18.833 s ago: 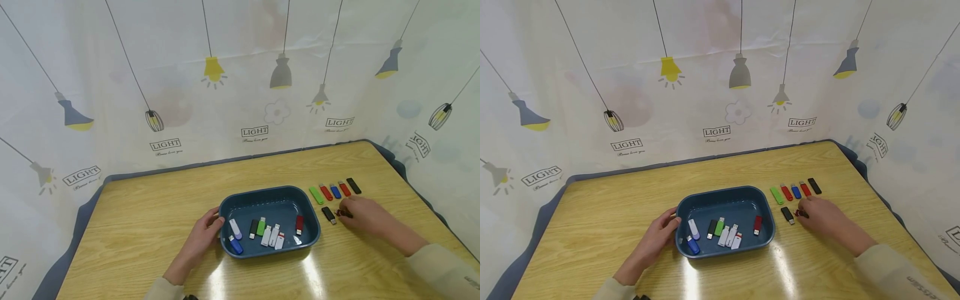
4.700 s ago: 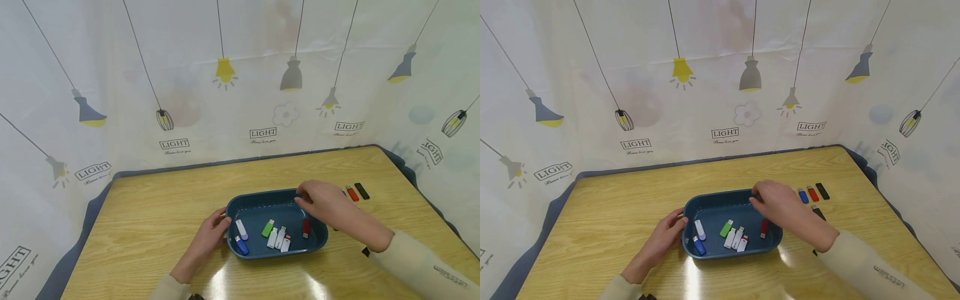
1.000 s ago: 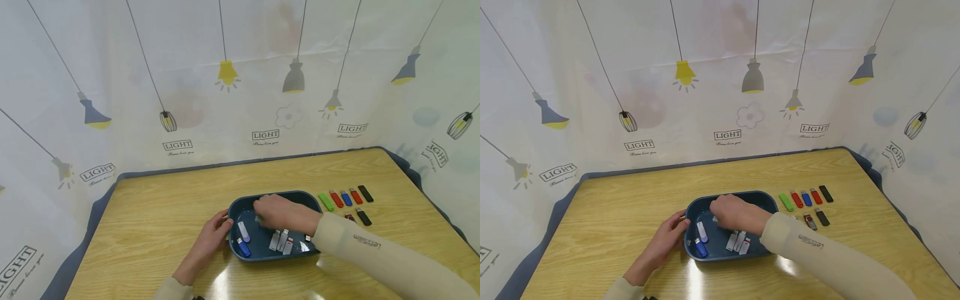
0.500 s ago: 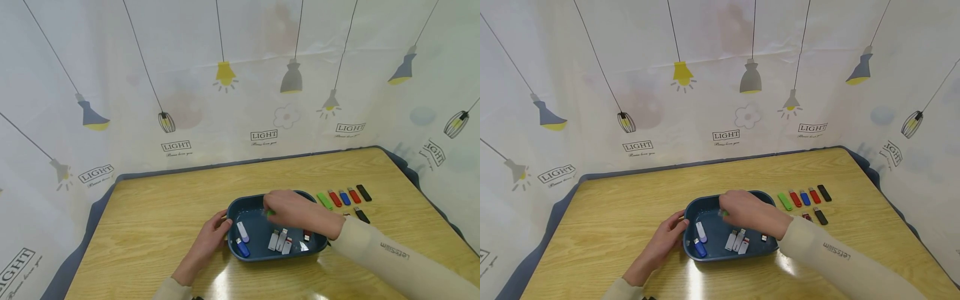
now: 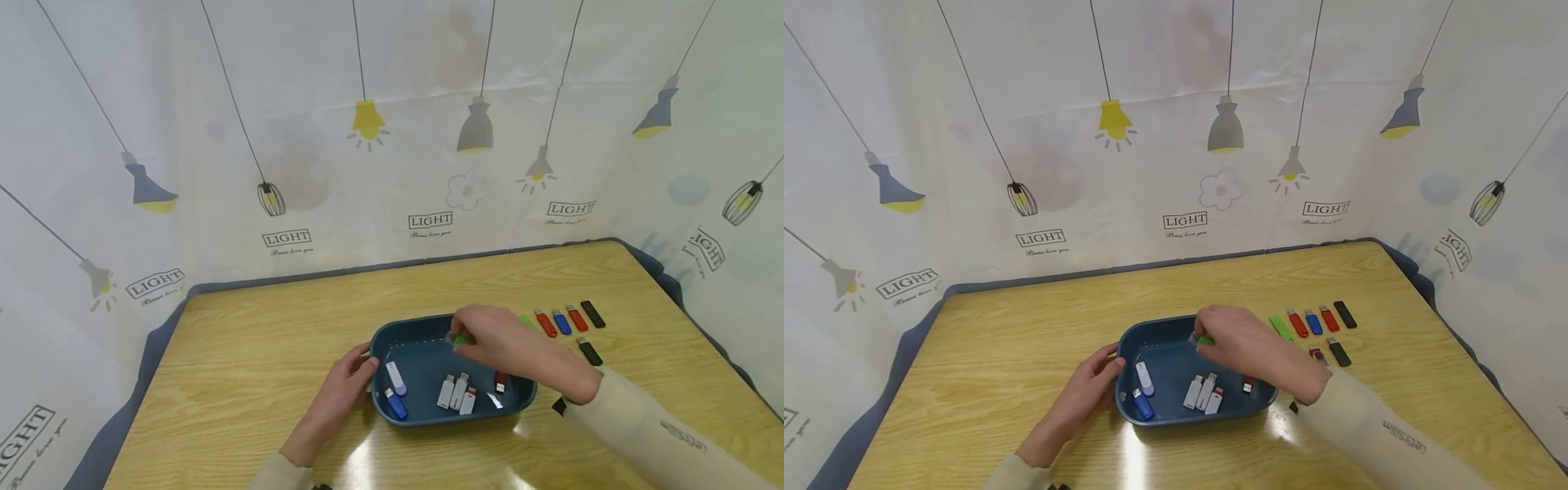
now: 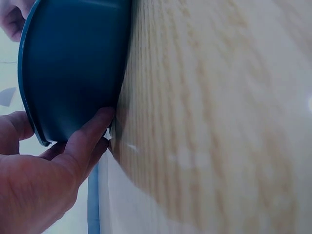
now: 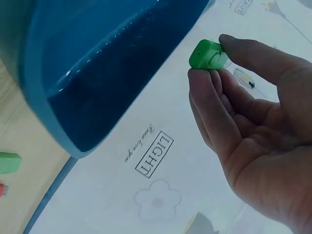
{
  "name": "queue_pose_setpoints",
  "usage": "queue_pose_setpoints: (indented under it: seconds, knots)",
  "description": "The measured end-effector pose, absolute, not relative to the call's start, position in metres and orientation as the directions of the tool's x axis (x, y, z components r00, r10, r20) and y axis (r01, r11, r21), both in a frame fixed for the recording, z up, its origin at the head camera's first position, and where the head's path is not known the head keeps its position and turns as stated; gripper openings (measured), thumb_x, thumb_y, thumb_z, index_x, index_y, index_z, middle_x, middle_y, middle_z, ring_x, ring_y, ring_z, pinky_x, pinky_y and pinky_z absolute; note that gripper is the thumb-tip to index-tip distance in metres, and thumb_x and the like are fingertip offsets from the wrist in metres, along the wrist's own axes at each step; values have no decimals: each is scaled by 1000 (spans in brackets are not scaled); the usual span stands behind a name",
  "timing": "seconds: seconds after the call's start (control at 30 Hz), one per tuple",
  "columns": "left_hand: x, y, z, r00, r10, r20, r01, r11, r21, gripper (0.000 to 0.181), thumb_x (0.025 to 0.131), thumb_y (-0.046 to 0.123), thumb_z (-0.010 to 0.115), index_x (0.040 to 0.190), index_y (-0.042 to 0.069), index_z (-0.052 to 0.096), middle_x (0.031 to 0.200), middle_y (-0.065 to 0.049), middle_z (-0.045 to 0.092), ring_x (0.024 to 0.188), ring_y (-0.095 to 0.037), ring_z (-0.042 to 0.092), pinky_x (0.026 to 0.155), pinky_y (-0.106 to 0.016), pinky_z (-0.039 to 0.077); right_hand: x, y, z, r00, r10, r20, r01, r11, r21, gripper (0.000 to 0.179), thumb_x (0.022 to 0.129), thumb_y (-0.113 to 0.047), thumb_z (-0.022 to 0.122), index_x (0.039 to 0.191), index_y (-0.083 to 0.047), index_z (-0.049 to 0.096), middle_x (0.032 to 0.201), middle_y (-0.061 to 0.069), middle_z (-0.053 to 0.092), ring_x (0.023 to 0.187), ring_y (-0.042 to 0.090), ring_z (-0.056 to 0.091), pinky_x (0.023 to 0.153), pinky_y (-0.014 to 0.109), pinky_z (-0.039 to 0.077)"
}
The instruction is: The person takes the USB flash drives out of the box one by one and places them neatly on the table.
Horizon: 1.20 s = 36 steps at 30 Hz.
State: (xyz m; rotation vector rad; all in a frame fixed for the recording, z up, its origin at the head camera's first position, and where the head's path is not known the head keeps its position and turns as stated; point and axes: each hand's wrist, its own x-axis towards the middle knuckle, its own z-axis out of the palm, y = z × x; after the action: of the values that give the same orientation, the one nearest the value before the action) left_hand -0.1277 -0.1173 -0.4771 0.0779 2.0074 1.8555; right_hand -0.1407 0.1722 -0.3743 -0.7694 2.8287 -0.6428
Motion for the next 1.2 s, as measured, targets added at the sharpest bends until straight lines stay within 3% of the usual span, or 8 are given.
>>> queue_pose_setpoints:
  seconds: [0.43, 0.73, 1.2]
  knots:
    - [-126, -117, -477, -922, 302, -243, -221, 108, 969, 54, 110, 25, 50, 158, 2, 38, 155, -30, 42, 132, -41, 55, 94, -48, 59, -130, 209, -379, -917, -398, 22, -355, 792, -496, 14, 93, -16, 79, 104, -11, 72, 87, -7, 65, 78, 7, 59, 67, 26, 54]
    - [-129, -117, -480, -920, 305, -246, -222, 110, 969, 53, 111, 26, 50, 157, 3, 40, 155, -28, 43, 133, -40, 54, 96, -46, 58, -126, 259, -388, -959, -274, 70, -275, 846, -458, 20, 91, -16, 80, 104, -3, 73, 85, -4, 67, 76, 11, 62, 64, 31, 54]
    - [-128, -116, -478, -921, 304, -244, -224, 102, 969, 54, 111, 25, 50, 158, 3, 38, 155, -29, 43, 133, -39, 54, 98, -48, 57, -129, 337, -409, -980, -199, -3, -180, 891, -417, 24, 94, -17, 74, 106, 4, 70, 87, 1, 68, 77, 18, 64, 63, 33, 52]
